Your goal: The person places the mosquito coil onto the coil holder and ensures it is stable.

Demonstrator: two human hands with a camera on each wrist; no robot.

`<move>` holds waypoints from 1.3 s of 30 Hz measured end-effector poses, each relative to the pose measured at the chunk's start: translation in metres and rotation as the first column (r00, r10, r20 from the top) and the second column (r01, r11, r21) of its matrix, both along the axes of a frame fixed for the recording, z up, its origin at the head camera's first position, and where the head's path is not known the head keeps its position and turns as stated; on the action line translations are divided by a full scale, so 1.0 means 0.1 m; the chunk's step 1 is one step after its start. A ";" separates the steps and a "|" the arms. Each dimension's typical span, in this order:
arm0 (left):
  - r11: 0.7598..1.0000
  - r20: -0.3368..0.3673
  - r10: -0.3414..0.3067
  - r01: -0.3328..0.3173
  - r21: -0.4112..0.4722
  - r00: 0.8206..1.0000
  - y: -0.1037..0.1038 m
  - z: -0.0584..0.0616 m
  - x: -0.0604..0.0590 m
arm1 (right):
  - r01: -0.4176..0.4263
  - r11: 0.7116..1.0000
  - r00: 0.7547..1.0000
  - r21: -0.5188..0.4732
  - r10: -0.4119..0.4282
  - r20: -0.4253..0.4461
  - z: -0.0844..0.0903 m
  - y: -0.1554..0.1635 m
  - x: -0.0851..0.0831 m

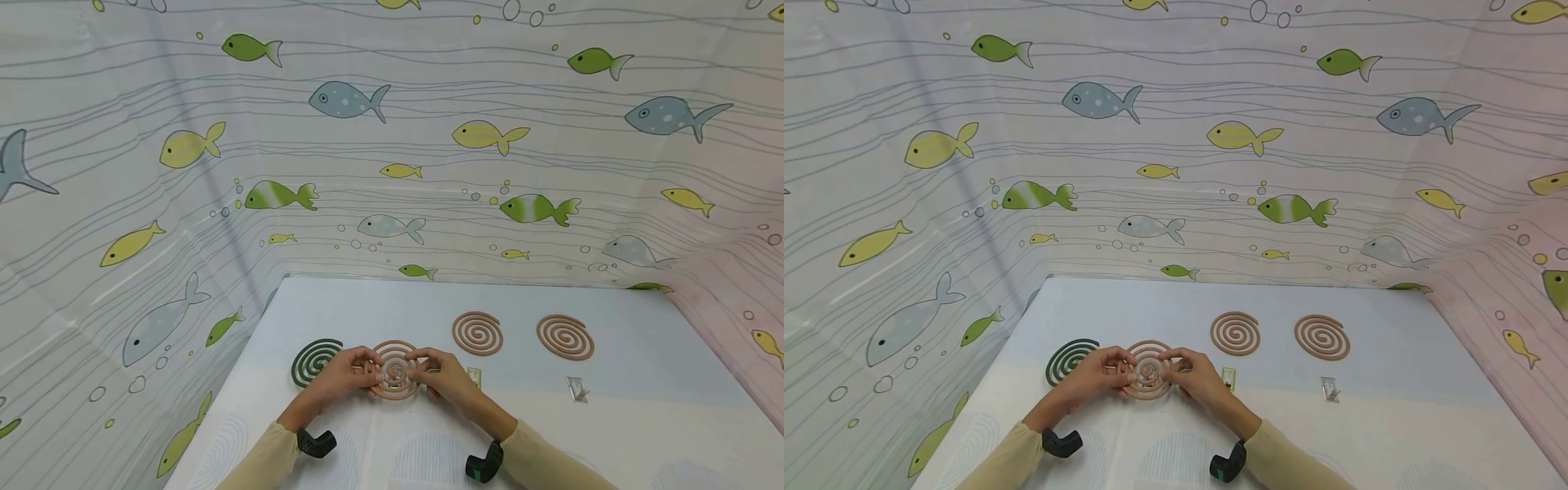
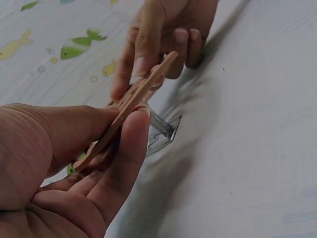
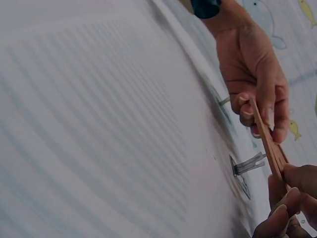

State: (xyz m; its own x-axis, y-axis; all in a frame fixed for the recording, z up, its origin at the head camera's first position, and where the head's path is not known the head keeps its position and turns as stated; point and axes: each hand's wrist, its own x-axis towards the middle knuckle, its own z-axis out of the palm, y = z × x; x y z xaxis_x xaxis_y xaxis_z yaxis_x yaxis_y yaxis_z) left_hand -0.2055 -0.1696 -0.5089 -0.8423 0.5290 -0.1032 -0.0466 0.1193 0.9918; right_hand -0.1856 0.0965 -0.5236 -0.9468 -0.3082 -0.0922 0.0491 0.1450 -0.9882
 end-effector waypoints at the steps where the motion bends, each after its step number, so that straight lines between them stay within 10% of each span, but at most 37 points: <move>1: 1.000 0.001 0.001 -0.001 -0.001 1.000 0.00 0.00 0.00 | -0.001 1.000 1.000 0.001 0.001 0.002 0.00 0.00 0.00; 39: 0.999 0.039 0.036 -0.036 -0.020 0.999 0.04 -0.05 0.06 | -0.024 0.999 1.000 0.043 0.023 0.016 -0.05 -0.01 -0.03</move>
